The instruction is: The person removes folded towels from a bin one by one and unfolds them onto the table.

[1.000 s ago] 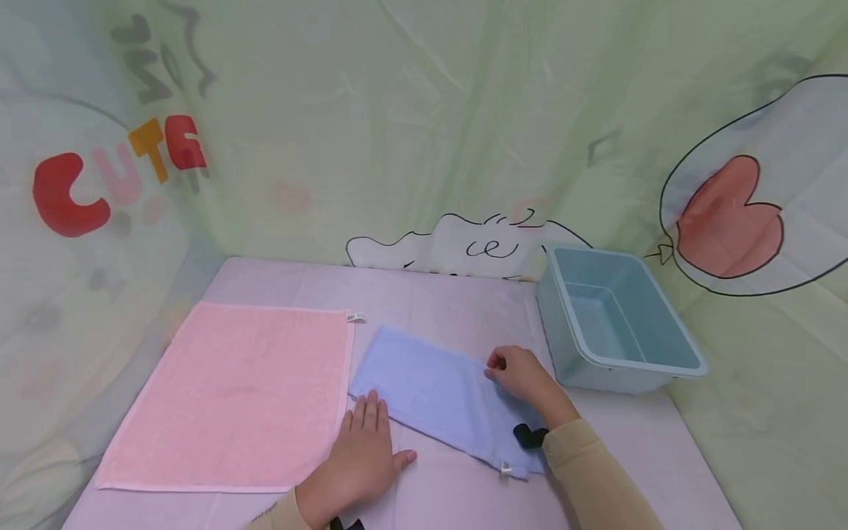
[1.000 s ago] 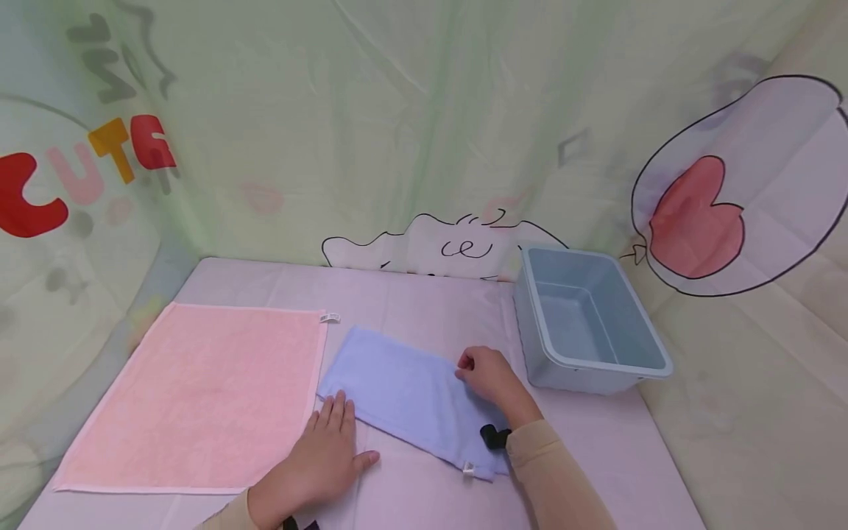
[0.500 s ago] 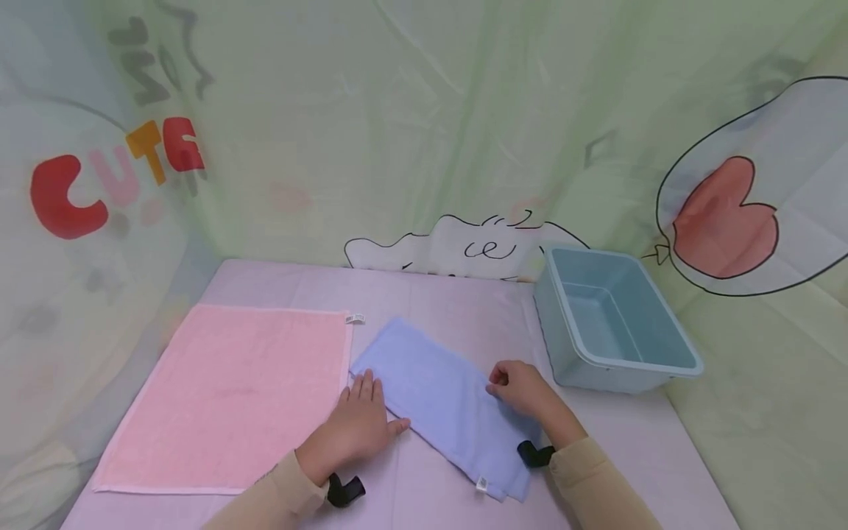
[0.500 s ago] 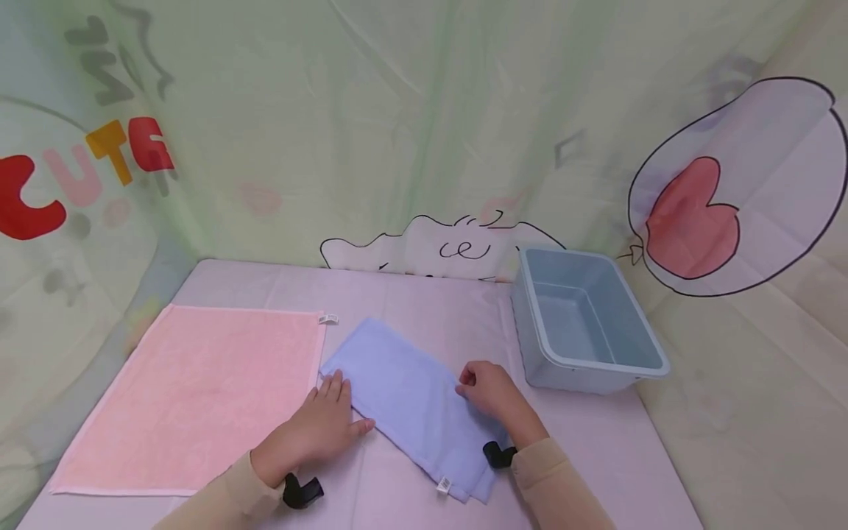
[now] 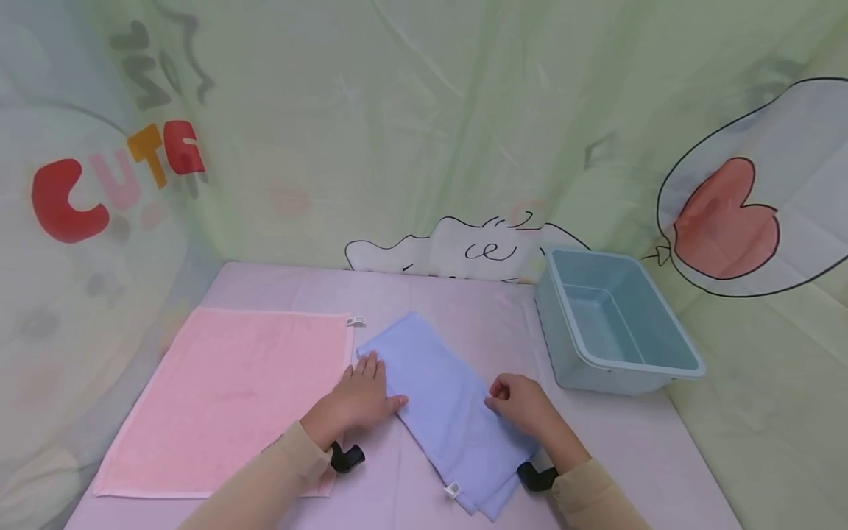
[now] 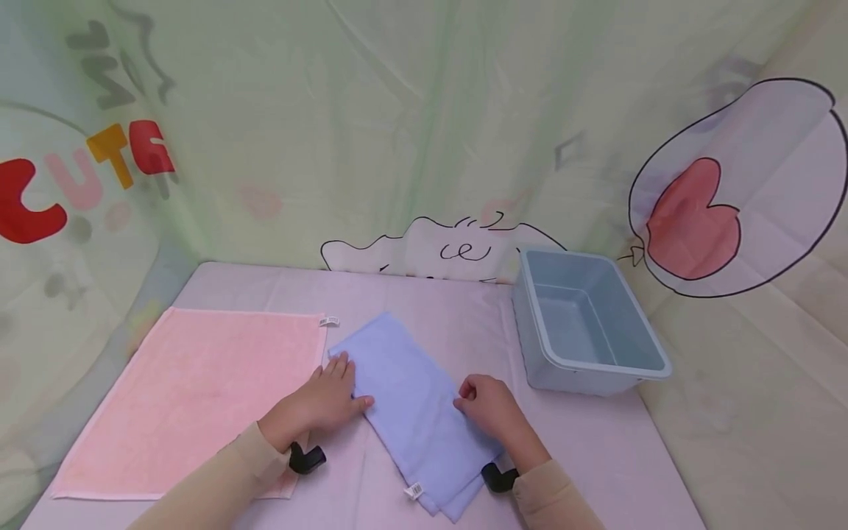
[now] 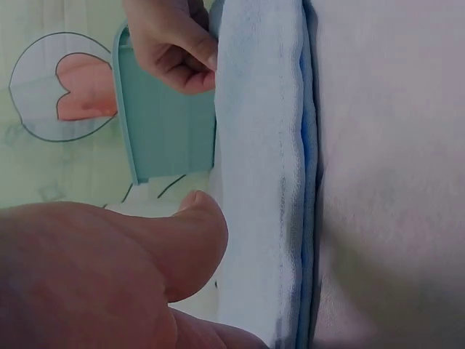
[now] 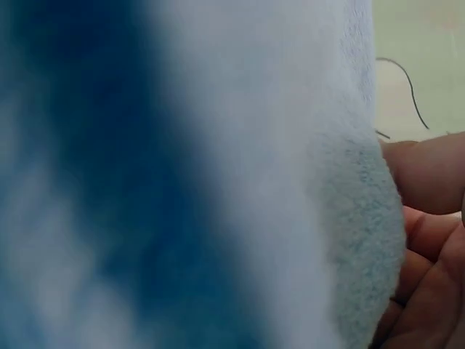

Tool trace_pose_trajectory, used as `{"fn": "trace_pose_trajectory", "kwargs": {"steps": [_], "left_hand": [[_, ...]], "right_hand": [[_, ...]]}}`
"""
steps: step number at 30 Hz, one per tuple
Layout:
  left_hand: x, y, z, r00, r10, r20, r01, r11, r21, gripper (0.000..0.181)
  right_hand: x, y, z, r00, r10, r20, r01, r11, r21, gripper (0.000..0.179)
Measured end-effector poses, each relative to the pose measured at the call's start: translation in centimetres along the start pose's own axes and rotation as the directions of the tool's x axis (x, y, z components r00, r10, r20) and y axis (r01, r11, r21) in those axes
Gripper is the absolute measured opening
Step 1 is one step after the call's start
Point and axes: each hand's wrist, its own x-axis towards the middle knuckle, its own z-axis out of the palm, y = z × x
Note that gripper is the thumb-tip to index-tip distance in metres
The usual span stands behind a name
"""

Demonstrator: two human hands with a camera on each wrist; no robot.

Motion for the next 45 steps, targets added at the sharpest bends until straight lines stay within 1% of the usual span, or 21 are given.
{"fn": "trace_pose_trajectory", "kwargs": {"steps": [4,7,11,15,16,19,22,23,29,32,41,45], "left_hand": [[0.7,-0.3,-0.4,1.000,-0.006,0.015,0.006,1.000,0.031,0.096],[1.1,-0.5,-0.9,1.000,-0.006,0.018,0.005,0.999,0.037,0.095],[1.4,-0.7,-1.5,1.000,0.001,0.022,-0.002,0.999,0.037,0.093],[1.7,-0.9,-1.9,1.000,0.010,0.025,-0.010,0.999,0.036,0.091],[2.0,-1.2,-1.7,1.000,0.016,0.017,-0.017,0.999,0.037,0.092],[2.4,-1.3,-1.8,1.000,0.021,0.014,-0.021,0.999,0.036,0.092],[3.0,-1.5,-1.8,0.999,0.026,0.020,-0.026,0.999,0.042,0.091],[3.0,-1.4,-2.1,0.999,0.022,0.029,-0.023,0.999,0.043,0.090],[4.1,-1.6,-2.3,1.000,0.023,0.019,-0.024,0.997,0.075,0.089],[4.5,-1.6,-2.4,1.000,0.020,0.016,-0.022,0.995,0.100,0.090],[5.5,-2.0,-2.6,1.000,0.027,0.016,-0.029,0.991,0.132,0.090],[5.9,-2.2,-2.7,1.000,0.028,0.011,-0.029,0.988,0.153,0.090]], "right_hand": [[-1.0,-0.4,0.6,1.000,-0.003,-0.028,0.004,1.000,0.017,0.014],[-1.6,-0.8,1.1,0.999,-0.010,-0.040,0.011,1.000,0.024,0.016],[-2.3,-1.4,1.8,0.999,0.000,-0.048,0.001,1.000,0.028,0.019],[-3.0,-2.1,2.5,0.999,0.022,-0.024,-0.021,0.999,0.043,0.019],[-3.2,-2.2,2.6,1.000,0.028,-0.014,-0.027,0.998,0.052,0.020],[-3.7,-2.7,3.1,0.999,0.044,0.005,-0.044,0.996,0.082,0.020],[-4.0,-3.1,3.5,0.998,0.056,0.018,-0.057,0.993,0.107,0.020],[-4.1,-3.2,3.6,0.998,0.056,0.020,-0.058,0.992,0.110,0.020],[-4.6,-4.0,4.3,0.998,0.046,0.037,-0.050,0.992,0.117,0.022],[-4.9,-4.4,4.6,0.998,0.039,0.047,-0.045,0.991,0.124,0.023],[-5.3,-5.6,5.3,0.995,0.037,0.095,-0.051,0.988,0.148,0.024],[-5.6,-6.2,5.7,0.995,0.008,0.095,-0.021,0.990,0.137,0.024]]}}
